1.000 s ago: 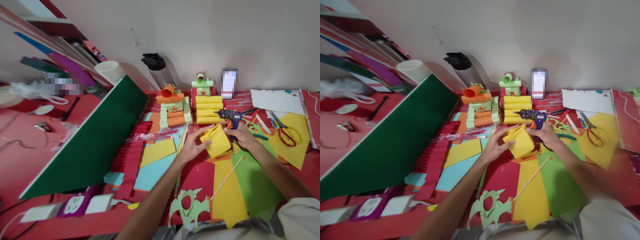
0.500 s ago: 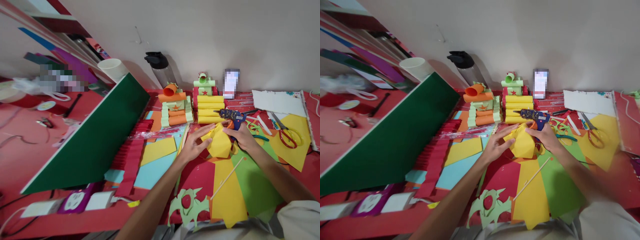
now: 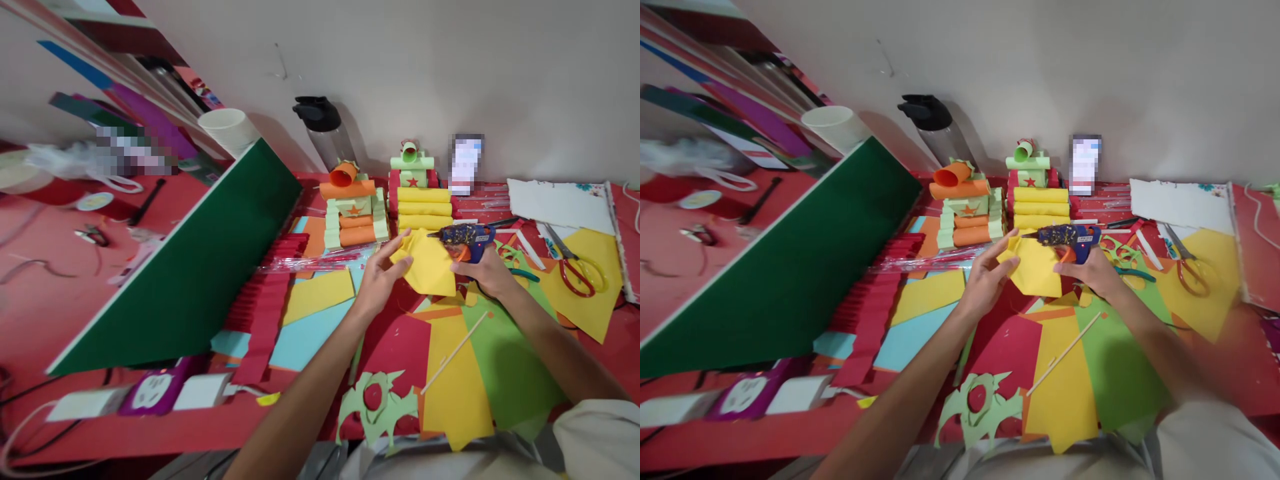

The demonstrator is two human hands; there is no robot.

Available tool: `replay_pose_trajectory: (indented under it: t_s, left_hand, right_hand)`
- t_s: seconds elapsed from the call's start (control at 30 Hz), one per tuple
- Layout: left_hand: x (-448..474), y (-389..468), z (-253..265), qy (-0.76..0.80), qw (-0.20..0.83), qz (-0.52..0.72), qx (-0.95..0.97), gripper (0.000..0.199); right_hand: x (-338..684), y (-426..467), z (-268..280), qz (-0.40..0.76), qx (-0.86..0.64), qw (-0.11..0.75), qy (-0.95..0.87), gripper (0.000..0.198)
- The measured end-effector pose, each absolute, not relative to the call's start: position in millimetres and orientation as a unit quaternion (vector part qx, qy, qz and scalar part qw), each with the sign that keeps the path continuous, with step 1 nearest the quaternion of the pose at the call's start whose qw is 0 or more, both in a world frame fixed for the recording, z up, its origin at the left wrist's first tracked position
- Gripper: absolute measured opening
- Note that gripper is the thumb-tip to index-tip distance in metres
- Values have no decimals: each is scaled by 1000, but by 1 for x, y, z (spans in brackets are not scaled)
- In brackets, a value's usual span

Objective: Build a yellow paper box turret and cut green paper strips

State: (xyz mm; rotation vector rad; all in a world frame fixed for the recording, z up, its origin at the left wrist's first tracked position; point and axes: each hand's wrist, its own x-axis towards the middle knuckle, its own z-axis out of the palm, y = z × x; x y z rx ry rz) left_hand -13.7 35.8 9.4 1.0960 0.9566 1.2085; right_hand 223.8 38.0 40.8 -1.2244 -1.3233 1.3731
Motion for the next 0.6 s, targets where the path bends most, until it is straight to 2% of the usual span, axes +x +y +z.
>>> replay_pose_trajectory:
  t_s: [0.1, 0.23, 0.4, 0.6]
  left_hand:
    - [-13, 37, 11, 419, 622, 524, 404, 74]
    - [-9, 36, 13, 399, 658, 529, 358, 71]
    - [-4, 31, 18, 363, 720, 507, 303, 76]
    - [1, 29, 18, 351, 740, 509, 265, 75]
  right_hand:
    - [225, 38, 42, 503, -488, 418, -578, 56]
    - [216, 35, 47, 446, -467, 422, -637, 57]
    - [212, 32, 44, 391, -461, 426, -673, 44]
    - [213, 34, 39, 351, -456, 434, -693, 34]
